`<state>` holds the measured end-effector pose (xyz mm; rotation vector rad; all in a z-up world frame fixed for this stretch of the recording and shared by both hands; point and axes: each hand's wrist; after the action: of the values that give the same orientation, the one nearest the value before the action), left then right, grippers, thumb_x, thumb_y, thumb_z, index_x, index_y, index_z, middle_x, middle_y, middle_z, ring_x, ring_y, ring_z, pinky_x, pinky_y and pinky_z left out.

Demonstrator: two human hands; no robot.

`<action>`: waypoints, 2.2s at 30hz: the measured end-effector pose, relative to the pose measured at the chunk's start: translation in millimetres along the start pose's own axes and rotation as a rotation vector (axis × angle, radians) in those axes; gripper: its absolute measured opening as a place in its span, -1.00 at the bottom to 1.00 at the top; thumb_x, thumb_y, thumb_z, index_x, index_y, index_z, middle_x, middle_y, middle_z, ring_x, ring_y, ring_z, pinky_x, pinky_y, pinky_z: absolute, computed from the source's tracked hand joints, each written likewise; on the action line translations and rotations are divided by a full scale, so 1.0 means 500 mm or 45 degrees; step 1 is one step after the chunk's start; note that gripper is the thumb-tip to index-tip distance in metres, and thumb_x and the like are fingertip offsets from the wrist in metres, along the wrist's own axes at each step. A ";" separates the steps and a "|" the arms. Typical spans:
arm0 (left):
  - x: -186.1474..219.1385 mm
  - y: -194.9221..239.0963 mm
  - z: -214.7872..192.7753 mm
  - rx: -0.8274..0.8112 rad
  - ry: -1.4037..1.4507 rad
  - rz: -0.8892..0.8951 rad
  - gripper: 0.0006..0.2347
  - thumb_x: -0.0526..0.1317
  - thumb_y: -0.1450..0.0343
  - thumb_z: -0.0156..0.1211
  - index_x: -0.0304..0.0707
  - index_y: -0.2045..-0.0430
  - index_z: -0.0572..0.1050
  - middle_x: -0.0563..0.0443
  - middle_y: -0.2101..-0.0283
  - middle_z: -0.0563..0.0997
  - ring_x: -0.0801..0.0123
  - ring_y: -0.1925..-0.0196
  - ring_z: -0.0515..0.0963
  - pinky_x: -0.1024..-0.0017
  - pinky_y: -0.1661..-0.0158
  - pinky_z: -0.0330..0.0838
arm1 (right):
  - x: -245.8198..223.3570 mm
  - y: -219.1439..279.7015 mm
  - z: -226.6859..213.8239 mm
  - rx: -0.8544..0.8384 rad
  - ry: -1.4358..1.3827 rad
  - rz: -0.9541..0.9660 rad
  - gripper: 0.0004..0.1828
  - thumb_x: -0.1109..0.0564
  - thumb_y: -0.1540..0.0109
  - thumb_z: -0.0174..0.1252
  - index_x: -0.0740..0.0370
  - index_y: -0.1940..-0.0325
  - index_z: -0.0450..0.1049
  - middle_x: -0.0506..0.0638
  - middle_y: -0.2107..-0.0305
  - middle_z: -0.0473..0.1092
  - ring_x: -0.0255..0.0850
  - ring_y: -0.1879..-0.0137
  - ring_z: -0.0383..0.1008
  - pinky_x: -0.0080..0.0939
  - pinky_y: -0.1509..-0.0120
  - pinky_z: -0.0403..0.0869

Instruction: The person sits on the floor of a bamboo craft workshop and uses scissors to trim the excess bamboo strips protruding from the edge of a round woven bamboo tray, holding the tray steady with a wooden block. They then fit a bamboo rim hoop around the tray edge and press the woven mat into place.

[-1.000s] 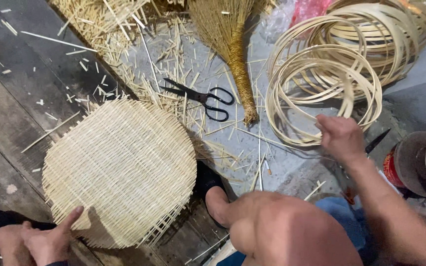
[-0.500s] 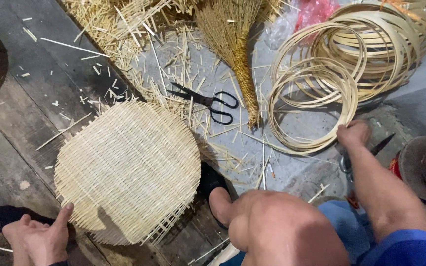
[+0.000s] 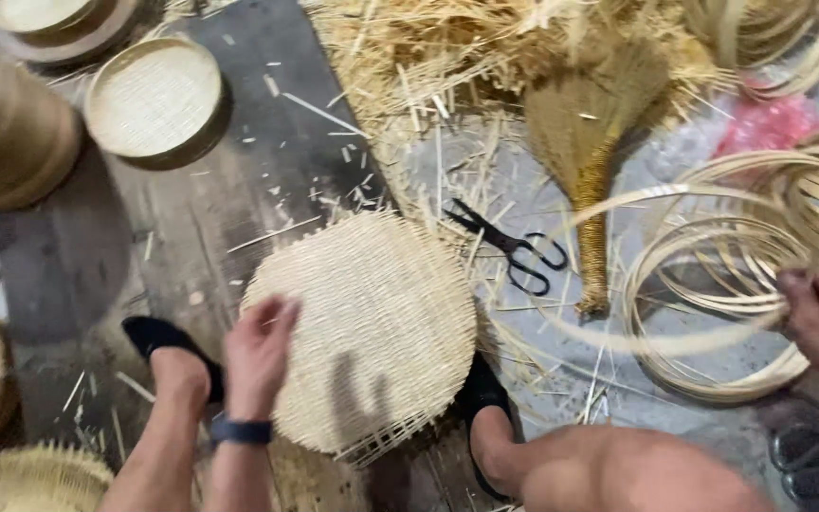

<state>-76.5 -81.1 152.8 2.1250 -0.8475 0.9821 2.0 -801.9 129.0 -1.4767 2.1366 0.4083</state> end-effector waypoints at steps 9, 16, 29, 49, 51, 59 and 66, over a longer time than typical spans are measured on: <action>0.130 0.056 0.039 -0.797 1.774 -0.612 -0.46 0.19 -0.42 -0.15 -0.44 0.13 0.38 -0.27 0.24 0.66 0.06 0.19 0.70 0.19 0.12 0.60 | -0.674 0.137 -0.016 -0.156 0.203 -1.751 -0.64 0.26 -0.11 0.33 0.06 0.01 0.59 0.19 -0.07 0.51 0.02 -0.11 0.55 -0.10 -0.19 0.50; 0.018 0.050 -0.023 -0.402 1.967 -0.230 -0.64 0.06 -0.56 -0.03 -0.25 0.08 0.51 0.25 0.68 0.20 0.62 0.70 0.17 0.61 0.70 0.09 | -0.831 0.146 0.146 -1.114 -0.513 -0.647 -0.45 0.14 -0.34 -0.06 0.20 -0.44 0.19 0.19 0.05 0.49 -0.13 0.02 0.61 -0.09 -0.08 0.60; -0.114 -0.004 -0.024 -0.382 1.967 -0.512 -0.70 -0.13 -0.55 0.02 -0.16 0.64 0.38 0.21 0.73 0.24 0.55 0.75 0.19 0.56 0.76 0.05 | -0.722 0.145 0.371 -1.368 -1.347 0.217 -0.59 -0.17 -0.41 0.12 0.22 0.26 0.44 -0.24 0.72 0.04 -0.44 0.65 -0.02 -0.43 0.63 0.05; -0.319 -0.034 0.076 0.421 -0.110 -0.256 -0.74 -0.30 -0.28 0.39 -0.18 0.15 0.71 -0.13 0.24 0.69 0.24 0.23 0.68 0.32 0.17 0.55 | -0.590 0.254 0.602 -0.507 -0.149 -0.634 -0.79 0.19 -0.13 0.40 0.29 0.17 0.66 0.10 0.42 0.57 -0.17 0.30 0.61 -0.18 0.12 0.54; -0.307 -0.029 0.064 0.378 -0.054 -0.441 -0.75 -0.28 -0.28 0.35 -0.14 0.18 0.69 -0.05 0.16 0.70 0.31 0.21 0.71 0.37 0.21 0.57 | -0.591 0.257 0.595 -0.473 -0.132 -0.694 -0.78 0.18 -0.16 0.38 0.27 0.12 0.67 0.11 0.39 0.58 -0.16 0.27 0.63 -0.17 0.08 0.55; -0.338 -0.071 0.068 0.409 -0.036 -0.258 -0.80 -0.38 -0.15 0.53 -0.24 0.39 0.74 -0.07 0.35 0.76 0.32 0.34 0.72 0.39 0.19 0.56 | -0.607 0.247 0.595 -0.461 -0.138 -0.639 -0.79 0.11 -0.14 0.38 0.19 0.18 0.70 0.15 0.46 0.55 -0.09 0.36 0.60 -0.14 0.17 0.51; -0.365 -0.057 0.059 0.283 0.245 -0.384 -0.80 -0.42 -0.15 0.53 -0.39 0.40 0.69 -0.05 0.39 0.73 0.45 0.38 0.68 0.49 0.28 0.58 | -0.585 0.238 0.597 -0.555 -0.081 -0.558 -0.80 0.12 -0.11 0.38 0.19 0.20 0.69 0.10 0.46 0.58 -0.17 0.36 0.60 -0.18 0.17 0.52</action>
<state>-136.5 -35.2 -18.2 2.2142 -0.3235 1.1362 43.7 -378.1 41.8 -2.0793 1.6689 0.7734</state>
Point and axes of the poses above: each hand's wrist, its own y-axis away from the middle knuckle, its own z-axis out of the palm, x = y × z
